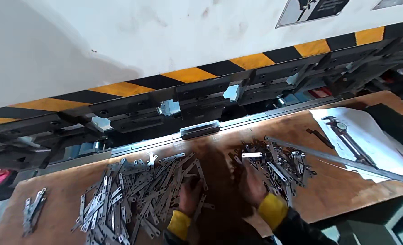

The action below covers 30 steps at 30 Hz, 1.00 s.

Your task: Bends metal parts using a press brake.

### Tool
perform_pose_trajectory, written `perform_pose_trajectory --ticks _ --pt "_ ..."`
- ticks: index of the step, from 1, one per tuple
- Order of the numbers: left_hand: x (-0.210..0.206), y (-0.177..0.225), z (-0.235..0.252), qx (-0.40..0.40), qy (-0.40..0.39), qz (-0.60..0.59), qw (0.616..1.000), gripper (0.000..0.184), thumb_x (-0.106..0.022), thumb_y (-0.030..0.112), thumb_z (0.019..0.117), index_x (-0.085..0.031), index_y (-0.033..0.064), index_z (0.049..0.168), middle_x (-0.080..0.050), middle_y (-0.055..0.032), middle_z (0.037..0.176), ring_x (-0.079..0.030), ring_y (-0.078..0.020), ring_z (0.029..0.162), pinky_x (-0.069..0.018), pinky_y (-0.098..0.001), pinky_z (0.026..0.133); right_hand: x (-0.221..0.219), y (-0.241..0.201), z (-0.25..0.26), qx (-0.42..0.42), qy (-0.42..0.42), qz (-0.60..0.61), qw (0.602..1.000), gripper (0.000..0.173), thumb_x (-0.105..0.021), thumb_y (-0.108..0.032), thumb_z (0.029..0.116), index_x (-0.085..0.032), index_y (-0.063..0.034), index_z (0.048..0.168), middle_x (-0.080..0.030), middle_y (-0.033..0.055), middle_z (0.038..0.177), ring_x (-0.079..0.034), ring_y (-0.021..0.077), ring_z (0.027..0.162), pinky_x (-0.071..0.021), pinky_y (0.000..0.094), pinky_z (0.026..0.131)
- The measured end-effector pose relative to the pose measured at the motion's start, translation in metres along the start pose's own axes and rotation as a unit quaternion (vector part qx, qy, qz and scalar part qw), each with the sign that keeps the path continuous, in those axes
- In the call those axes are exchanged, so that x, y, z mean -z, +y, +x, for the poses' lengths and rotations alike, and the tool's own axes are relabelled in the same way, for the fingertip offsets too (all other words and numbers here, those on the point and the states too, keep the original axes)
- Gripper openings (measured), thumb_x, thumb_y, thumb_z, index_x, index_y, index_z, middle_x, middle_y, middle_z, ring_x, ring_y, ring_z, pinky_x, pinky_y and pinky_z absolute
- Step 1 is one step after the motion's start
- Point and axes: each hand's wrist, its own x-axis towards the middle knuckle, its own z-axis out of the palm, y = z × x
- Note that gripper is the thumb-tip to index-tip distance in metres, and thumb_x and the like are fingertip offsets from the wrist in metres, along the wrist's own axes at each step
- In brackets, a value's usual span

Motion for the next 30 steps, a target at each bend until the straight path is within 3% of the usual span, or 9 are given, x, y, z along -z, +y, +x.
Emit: perform_pose_trajectory --ticks 2,3,4,8,12,14,17,24,30 --pt "-0.004 0.004 0.007 -0.008 -0.012 0.020 1.000 0.031 -0.064 0.023 0.1010 -0.068 -0.0003 0.121 -0.074 -0.0107 0.103 -0.072 -0.0167 0.089 -0.0610 -0.0378 0.084 -0.004 0.016 -0.008 0.000 -0.061 -0.157 0.986 0.045 -0.037 -0.033 0.1127 -0.064 -0.0008 0.130 -0.072 0.0107 0.112 -0.070 0.0170 0.097 -0.0581 0.0368 0.086" --pt "-0.006 0.007 0.011 -0.009 -0.018 0.032 0.999 0.031 -0.064 0.024 0.1009 -0.069 0.0001 0.121 -0.074 -0.0111 0.104 -0.072 -0.0175 0.091 -0.0602 -0.0392 0.087 -0.010 0.017 -0.008 0.017 -0.110 -0.227 0.968 0.042 -0.045 -0.032 0.1108 -0.064 -0.0011 0.132 -0.069 0.0115 0.125 -0.065 0.0159 0.113 -0.0524 0.0374 0.101" --pt "-0.008 0.009 0.015 -0.012 -0.018 0.043 0.999 0.030 -0.065 0.026 0.1005 -0.070 0.0012 0.118 -0.074 -0.0104 0.102 -0.072 -0.0173 0.090 -0.0601 -0.0394 0.086 -0.017 0.019 -0.003 0.041 -0.151 -0.286 0.945 0.040 -0.051 -0.034 0.1085 -0.065 -0.0035 0.131 -0.067 0.0110 0.130 -0.063 0.0158 0.120 -0.0499 0.0380 0.107" --pt "-0.006 0.020 0.029 -0.024 0.029 0.078 0.996 0.032 -0.062 0.029 0.1026 -0.073 0.0014 0.115 -0.075 -0.0123 0.102 -0.072 -0.0205 0.094 -0.0571 -0.0438 0.092 -0.052 0.008 0.030 0.105 -0.170 -0.433 0.879 0.037 -0.054 -0.032 0.1066 -0.069 -0.0034 0.124 -0.069 0.0148 0.122 -0.065 0.0229 0.114 -0.0496 0.0430 0.103" --pt "0.005 0.014 0.028 -0.041 0.044 0.103 0.993 0.032 -0.056 0.028 0.1051 -0.071 0.0024 0.118 -0.074 -0.0115 0.103 -0.072 -0.0208 0.095 -0.0580 -0.0439 0.091 -0.077 -0.023 0.068 0.084 -0.115 -0.397 0.907 0.035 -0.050 -0.027 0.1091 -0.066 -0.0010 0.127 -0.070 0.0152 0.115 -0.068 0.0234 0.104 -0.0532 0.0432 0.097" --pt "0.009 0.008 0.017 -0.042 0.034 0.101 0.993 0.032 -0.058 0.027 0.1037 -0.071 0.0037 0.121 -0.074 -0.0101 0.107 -0.072 -0.0188 0.098 -0.0579 -0.0422 0.093 -0.087 -0.029 0.092 0.073 -0.099 -0.348 0.929 0.032 -0.049 -0.025 0.1099 -0.064 -0.0012 0.125 -0.073 0.0120 0.105 -0.072 0.0201 0.084 -0.0601 0.0385 0.079" --pt "0.011 -0.005 -0.007 -0.039 0.029 0.067 0.997 0.031 -0.061 0.024 0.1017 -0.069 0.0025 0.123 -0.074 -0.0100 0.109 -0.072 -0.0176 0.099 -0.0584 -0.0407 0.093 -0.099 -0.041 0.115 0.041 -0.071 -0.309 0.948 0.031 -0.051 -0.026 0.1097 -0.062 -0.0014 0.126 -0.073 0.0119 0.099 -0.070 0.0193 0.075 -0.0582 0.0351 0.069" --pt "0.011 -0.031 -0.062 -0.019 0.045 -0.008 0.999 0.027 -0.060 0.012 0.1009 -0.067 -0.0029 0.123 -0.074 -0.0119 0.107 -0.072 -0.0159 0.094 -0.0599 -0.0367 0.088 -0.114 -0.059 0.124 0.032 -0.044 -0.303 0.951 0.031 -0.054 -0.027 0.1088 -0.063 -0.0016 0.123 -0.074 0.0108 0.096 -0.070 0.0181 0.073 -0.0580 0.0346 0.068" --pt "0.015 -0.031 -0.072 -0.024 0.057 -0.026 0.998 0.028 -0.060 0.010 0.1006 -0.065 -0.0033 0.125 -0.074 -0.0109 0.106 -0.072 -0.0152 0.092 -0.0606 -0.0351 0.085 -0.116 -0.062 0.124 0.042 -0.035 -0.288 0.956 0.029 -0.056 -0.024 0.1079 -0.063 -0.0003 0.123 -0.073 0.0133 0.096 -0.072 0.0197 0.076 -0.0601 0.0359 0.070"
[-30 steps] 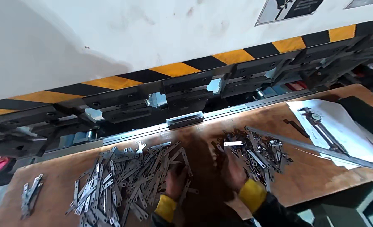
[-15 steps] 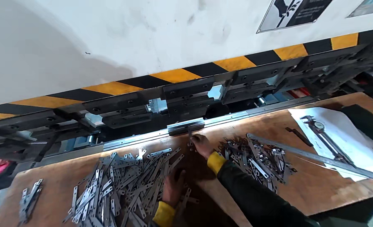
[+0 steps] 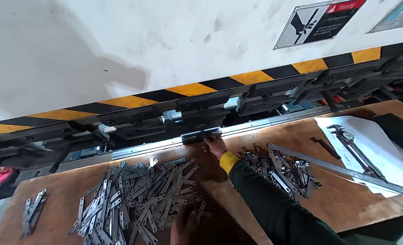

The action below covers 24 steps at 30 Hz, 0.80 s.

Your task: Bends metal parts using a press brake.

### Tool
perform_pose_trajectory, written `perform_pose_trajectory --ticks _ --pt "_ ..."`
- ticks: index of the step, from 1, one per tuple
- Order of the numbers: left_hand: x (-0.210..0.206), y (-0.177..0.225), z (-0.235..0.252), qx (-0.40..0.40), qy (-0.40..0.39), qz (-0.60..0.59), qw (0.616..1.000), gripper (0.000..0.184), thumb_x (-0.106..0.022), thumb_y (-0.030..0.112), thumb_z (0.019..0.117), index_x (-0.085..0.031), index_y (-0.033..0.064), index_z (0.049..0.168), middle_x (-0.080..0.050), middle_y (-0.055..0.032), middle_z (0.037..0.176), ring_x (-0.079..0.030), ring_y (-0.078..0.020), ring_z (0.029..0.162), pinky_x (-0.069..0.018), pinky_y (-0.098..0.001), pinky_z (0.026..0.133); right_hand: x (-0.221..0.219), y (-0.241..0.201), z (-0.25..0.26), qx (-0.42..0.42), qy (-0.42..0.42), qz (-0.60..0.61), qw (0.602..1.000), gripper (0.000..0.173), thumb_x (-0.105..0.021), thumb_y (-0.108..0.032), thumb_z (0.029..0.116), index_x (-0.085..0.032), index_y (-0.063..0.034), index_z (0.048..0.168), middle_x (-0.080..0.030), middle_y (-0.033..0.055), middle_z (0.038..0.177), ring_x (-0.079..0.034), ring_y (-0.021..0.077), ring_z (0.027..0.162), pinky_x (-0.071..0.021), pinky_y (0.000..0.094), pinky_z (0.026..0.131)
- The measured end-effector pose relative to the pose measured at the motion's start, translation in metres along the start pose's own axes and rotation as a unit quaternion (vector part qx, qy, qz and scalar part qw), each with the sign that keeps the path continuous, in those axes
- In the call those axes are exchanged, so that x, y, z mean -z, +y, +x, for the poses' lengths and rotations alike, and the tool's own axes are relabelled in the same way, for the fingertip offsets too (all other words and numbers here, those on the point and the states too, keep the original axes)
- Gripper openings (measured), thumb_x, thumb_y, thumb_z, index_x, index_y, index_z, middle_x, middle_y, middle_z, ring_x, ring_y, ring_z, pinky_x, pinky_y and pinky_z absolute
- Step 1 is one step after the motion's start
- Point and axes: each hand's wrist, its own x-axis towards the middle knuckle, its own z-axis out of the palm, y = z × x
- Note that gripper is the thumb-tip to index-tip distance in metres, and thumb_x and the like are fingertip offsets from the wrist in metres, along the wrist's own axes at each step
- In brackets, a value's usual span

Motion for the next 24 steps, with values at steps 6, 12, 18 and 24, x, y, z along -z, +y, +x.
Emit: perform_pose_trajectory --ticks 6,12,18,24 --pt "0.003 0.010 0.003 0.002 0.006 0.003 1.000 0.029 -0.059 0.011 0.1012 -0.064 -0.0031 0.126 -0.074 -0.0109 0.104 -0.073 -0.0168 0.088 -0.0623 -0.0362 0.082 0.002 -0.005 0.000 0.002 -0.001 -0.008 1.000 0.028 -0.057 -0.023 0.1071 -0.064 -0.0002 0.123 -0.073 0.0139 0.098 -0.073 0.0206 0.078 -0.0606 0.0366 0.072" --pt "0.010 0.014 -0.002 -0.007 0.023 0.066 0.998 0.030 -0.058 0.012 0.1017 -0.064 -0.0016 0.127 -0.075 -0.0106 0.107 -0.074 -0.0172 0.094 -0.0615 -0.0385 0.087 0.001 0.000 0.003 0.020 -0.001 -0.010 1.000 0.030 -0.058 -0.024 0.1068 -0.064 -0.0001 0.123 -0.073 0.0153 0.099 -0.072 0.0228 0.077 -0.0603 0.0394 0.071" --pt "0.014 0.012 0.011 0.001 0.028 0.217 0.976 0.033 -0.053 0.022 0.1044 -0.067 0.0098 0.132 -0.074 -0.0073 0.118 -0.072 -0.0203 0.107 -0.0564 -0.0460 0.098 0.001 -0.004 0.002 0.011 -0.002 0.014 1.000 0.029 -0.060 -0.020 0.1059 -0.063 0.0020 0.125 -0.073 0.0171 0.103 -0.073 0.0238 0.080 -0.0613 0.0403 0.074" --pt "0.015 0.063 0.059 0.034 0.011 0.401 0.916 0.041 -0.044 0.035 0.1078 -0.061 0.0215 0.142 -0.069 -0.0076 0.131 -0.069 -0.0290 0.115 -0.0547 -0.0557 0.098 0.005 -0.018 -0.004 0.011 -0.002 0.030 0.999 0.029 -0.060 -0.021 0.1055 -0.061 0.0007 0.125 -0.073 0.0149 0.099 -0.072 0.0210 0.075 -0.0593 0.0360 0.067"
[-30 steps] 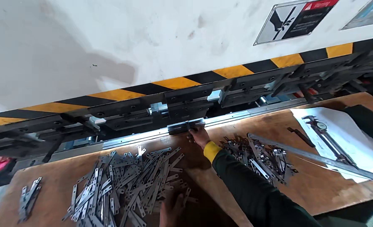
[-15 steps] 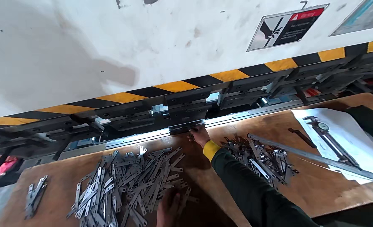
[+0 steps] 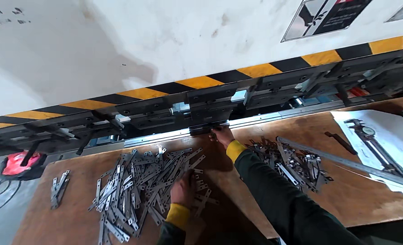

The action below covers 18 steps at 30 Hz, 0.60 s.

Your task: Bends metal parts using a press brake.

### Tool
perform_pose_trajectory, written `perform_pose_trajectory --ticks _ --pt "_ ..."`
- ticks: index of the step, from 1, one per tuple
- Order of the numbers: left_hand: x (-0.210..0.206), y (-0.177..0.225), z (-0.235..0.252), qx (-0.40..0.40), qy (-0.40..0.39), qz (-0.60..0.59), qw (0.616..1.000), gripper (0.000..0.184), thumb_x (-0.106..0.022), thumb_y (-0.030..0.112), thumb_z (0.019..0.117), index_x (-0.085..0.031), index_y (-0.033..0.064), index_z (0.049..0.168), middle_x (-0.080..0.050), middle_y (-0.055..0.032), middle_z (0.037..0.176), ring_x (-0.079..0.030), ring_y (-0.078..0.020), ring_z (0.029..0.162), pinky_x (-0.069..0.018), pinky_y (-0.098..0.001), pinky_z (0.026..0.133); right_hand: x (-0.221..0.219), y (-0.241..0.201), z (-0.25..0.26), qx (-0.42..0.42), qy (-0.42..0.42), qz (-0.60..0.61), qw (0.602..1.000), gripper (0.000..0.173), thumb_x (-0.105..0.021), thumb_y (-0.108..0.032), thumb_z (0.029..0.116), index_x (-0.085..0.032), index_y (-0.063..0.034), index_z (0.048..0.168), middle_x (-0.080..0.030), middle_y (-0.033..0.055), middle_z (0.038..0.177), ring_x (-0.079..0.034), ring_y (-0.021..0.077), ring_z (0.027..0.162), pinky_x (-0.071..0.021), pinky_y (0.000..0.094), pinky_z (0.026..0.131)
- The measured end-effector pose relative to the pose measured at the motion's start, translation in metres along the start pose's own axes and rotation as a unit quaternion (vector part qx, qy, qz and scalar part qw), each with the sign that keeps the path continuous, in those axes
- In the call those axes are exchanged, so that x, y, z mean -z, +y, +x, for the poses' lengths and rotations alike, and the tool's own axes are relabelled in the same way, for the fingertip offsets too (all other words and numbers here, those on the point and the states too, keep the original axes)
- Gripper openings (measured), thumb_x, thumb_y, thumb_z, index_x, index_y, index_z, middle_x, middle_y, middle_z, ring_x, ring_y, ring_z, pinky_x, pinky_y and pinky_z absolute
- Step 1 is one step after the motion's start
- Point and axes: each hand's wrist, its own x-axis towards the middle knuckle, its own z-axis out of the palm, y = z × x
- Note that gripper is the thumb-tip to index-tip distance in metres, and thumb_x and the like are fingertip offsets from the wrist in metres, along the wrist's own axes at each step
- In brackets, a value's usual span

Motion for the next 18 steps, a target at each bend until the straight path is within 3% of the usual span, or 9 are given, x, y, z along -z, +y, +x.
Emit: perform_pose_trajectory --ticks 4,9,15,18 --pt "0.011 0.013 0.048 -0.041 0.039 0.141 0.988 0.042 -0.047 0.040 0.1048 -0.063 0.0233 0.140 -0.061 -0.0030 0.144 -0.051 -0.0277 0.139 -0.0460 -0.0473 0.110 0.004 -0.012 -0.009 -0.037 -0.014 0.074 0.997 0.032 -0.056 -0.028 0.1081 -0.061 -0.0014 0.124 -0.072 0.0123 0.090 -0.068 0.0177 0.067 -0.0554 0.0307 0.059" --pt "0.014 0.031 0.085 -0.067 0.015 0.249 0.966 0.045 -0.048 0.043 0.1045 -0.063 0.0188 0.138 -0.057 -0.0096 0.145 -0.047 -0.0314 0.140 -0.0416 -0.0502 0.112 0.006 -0.018 -0.030 -0.087 -0.031 0.108 0.990 0.048 -0.047 -0.051 0.1076 -0.068 -0.0081 0.111 -0.073 0.0062 0.081 -0.066 0.0137 0.063 -0.0500 0.0282 0.056" --pt "0.019 0.042 0.091 -0.047 0.013 0.267 0.962 0.040 -0.053 0.037 0.1005 -0.067 0.0165 0.132 -0.061 -0.0070 0.141 -0.048 -0.0292 0.139 -0.0419 -0.0505 0.110 0.010 -0.025 -0.037 -0.083 -0.044 0.104 0.990 0.044 -0.049 -0.047 0.1080 -0.069 -0.0077 0.111 -0.072 0.0051 0.079 -0.063 0.0107 0.060 -0.0470 0.0248 0.053" --pt "0.026 0.042 0.083 -0.037 0.002 0.238 0.971 0.042 -0.049 0.040 0.1033 -0.065 0.0168 0.135 -0.065 -0.0054 0.136 -0.053 -0.0271 0.136 -0.0387 -0.0497 0.114 0.008 -0.026 -0.032 -0.080 -0.039 0.111 0.990 0.041 -0.051 -0.044 0.1082 -0.069 -0.0070 0.109 -0.072 0.0051 0.078 -0.063 0.0111 0.059 -0.0476 0.0251 0.053"
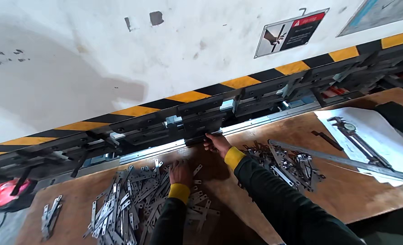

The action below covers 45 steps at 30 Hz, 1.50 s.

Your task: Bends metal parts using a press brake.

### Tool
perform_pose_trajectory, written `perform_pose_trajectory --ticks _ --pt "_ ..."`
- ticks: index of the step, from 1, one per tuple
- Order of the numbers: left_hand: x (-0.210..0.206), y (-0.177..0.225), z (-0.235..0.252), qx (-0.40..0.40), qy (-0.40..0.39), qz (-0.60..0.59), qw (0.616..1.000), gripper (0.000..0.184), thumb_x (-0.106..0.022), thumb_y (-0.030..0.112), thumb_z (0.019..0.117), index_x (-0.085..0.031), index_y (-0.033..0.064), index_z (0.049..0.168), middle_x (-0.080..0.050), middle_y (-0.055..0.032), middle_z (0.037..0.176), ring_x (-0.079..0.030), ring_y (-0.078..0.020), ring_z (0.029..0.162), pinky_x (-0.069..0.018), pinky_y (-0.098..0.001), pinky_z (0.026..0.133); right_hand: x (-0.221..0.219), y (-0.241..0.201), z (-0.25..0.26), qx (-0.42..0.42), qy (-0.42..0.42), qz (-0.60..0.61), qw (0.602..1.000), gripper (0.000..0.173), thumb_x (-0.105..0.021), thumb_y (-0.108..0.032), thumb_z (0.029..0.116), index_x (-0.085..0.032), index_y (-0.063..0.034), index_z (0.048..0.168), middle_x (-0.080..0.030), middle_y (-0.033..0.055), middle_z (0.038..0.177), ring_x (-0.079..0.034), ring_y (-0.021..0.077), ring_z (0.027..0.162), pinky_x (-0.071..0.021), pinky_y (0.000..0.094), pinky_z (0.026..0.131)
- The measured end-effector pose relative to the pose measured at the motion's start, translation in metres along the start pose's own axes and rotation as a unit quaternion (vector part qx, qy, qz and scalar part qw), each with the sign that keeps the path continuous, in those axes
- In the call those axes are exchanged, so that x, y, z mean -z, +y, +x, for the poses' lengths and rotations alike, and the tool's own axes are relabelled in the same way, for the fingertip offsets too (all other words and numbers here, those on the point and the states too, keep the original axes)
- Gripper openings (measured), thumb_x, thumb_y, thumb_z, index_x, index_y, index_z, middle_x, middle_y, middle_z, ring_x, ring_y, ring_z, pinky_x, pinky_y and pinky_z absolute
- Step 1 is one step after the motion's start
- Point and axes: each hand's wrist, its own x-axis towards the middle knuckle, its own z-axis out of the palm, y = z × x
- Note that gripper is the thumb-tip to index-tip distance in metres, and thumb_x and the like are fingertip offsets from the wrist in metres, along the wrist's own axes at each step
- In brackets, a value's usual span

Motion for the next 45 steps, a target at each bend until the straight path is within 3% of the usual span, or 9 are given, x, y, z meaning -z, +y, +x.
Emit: perform_pose_trajectory --ticks 4,6,8,11,14,22,28,38,45 --pt "0.009 -0.006 -0.023 0.059 -0.002 -0.205 0.977 0.040 -0.047 0.041 0.1068 -0.061 0.0170 0.135 -0.073 -0.0106 0.117 -0.071 -0.0307 0.109 -0.0554 -0.0558 0.094 -0.001 -0.003 -0.003 -0.002 -0.003 -0.001 1.000 0.039 -0.050 -0.042 0.1087 -0.068 -0.0068 0.108 -0.072 0.0050 0.078 -0.063 0.0118 0.060 -0.0480 0.0259 0.054" --pt "0.000 -0.013 -0.033 0.059 0.034 -0.388 0.919 0.035 -0.053 0.029 0.1069 -0.059 0.0070 0.134 -0.073 -0.0135 0.104 -0.072 -0.0282 0.091 -0.0582 -0.0505 0.084 -0.001 -0.004 -0.005 -0.004 -0.006 -0.002 1.000 0.039 -0.050 -0.041 0.1092 -0.067 -0.0065 0.108 -0.071 0.0047 0.078 -0.063 0.0111 0.059 -0.0482 0.0251 0.053" --pt "-0.011 -0.015 -0.044 0.063 0.052 -0.563 0.822 0.032 -0.053 0.019 0.1075 -0.055 0.0003 0.133 -0.072 -0.0127 0.096 -0.071 -0.0211 0.074 -0.0608 -0.0399 0.068 -0.001 -0.005 -0.006 -0.006 -0.006 -0.001 1.000 0.038 -0.049 -0.040 0.1095 -0.067 -0.0062 0.109 -0.070 0.0046 0.078 -0.062 0.0106 0.059 -0.0476 0.0246 0.053" --pt "-0.028 -0.014 -0.061 0.069 0.048 -0.729 0.679 0.038 -0.056 0.009 0.1050 -0.046 -0.0006 0.140 -0.072 -0.0182 0.098 -0.072 -0.0248 0.073 -0.0627 -0.0416 0.064 -0.002 -0.005 -0.004 -0.007 -0.004 0.004 1.000 0.036 -0.049 -0.038 0.1095 -0.067 -0.0065 0.110 -0.070 0.0051 0.079 -0.062 0.0110 0.058 -0.0476 0.0246 0.052" --pt "-0.031 -0.011 -0.079 0.057 0.028 -0.784 0.617 0.048 -0.057 -0.003 0.1000 -0.040 -0.0001 0.145 -0.071 -0.0224 0.111 -0.074 -0.0299 0.090 -0.0635 -0.0432 0.075 -0.002 -0.004 -0.001 -0.006 -0.001 0.005 1.000 0.036 -0.049 -0.038 0.1096 -0.067 -0.0060 0.108 -0.070 0.0052 0.077 -0.062 0.0111 0.057 -0.0468 0.0242 0.051" --pt "-0.033 -0.010 -0.100 0.062 0.014 -0.812 0.580 0.054 -0.055 -0.009 0.0980 -0.037 -0.0007 0.149 -0.068 -0.0261 0.119 -0.074 -0.0345 0.095 -0.0641 -0.0446 0.078 -0.005 -0.001 0.001 0.002 0.008 0.016 1.000 0.032 -0.050 -0.034 0.1096 -0.066 -0.0059 0.110 -0.070 0.0060 0.079 -0.062 0.0120 0.058 -0.0475 0.0249 0.050" --pt "-0.041 -0.011 -0.107 0.051 0.006 -0.802 0.596 0.053 -0.056 -0.005 0.0995 -0.037 0.0007 0.149 -0.070 -0.0227 0.120 -0.075 -0.0317 0.091 -0.0644 -0.0431 0.073 -0.007 0.004 0.000 0.006 0.018 0.010 1.000 0.030 -0.050 -0.031 0.1097 -0.065 -0.0058 0.108 -0.069 0.0055 0.079 -0.062 0.0129 0.060 -0.0483 0.0268 0.053" --pt "-0.064 -0.010 -0.107 0.052 -0.007 -0.793 0.606 0.053 -0.055 -0.004 0.1002 -0.037 0.0008 0.149 -0.071 -0.0221 0.115 -0.075 -0.0288 0.082 -0.0642 -0.0405 0.069 0.002 0.061 0.020 0.025 0.022 -0.063 0.997 0.033 -0.045 -0.029 0.1122 -0.065 -0.0018 0.111 -0.071 0.0072 0.083 -0.063 0.0114 0.062 -0.0483 0.0248 0.054" --pt "-0.075 -0.009 -0.102 0.035 -0.008 -0.785 0.619 0.053 -0.055 -0.004 0.1003 -0.036 0.0009 0.150 -0.071 -0.0218 0.117 -0.075 -0.0291 0.083 -0.0645 -0.0405 0.068 0.017 0.079 0.016 0.024 0.027 -0.057 0.998 0.032 -0.046 -0.027 0.1123 -0.063 -0.0005 0.115 -0.072 0.0099 0.091 -0.067 0.0151 0.071 -0.0535 0.0287 0.064"
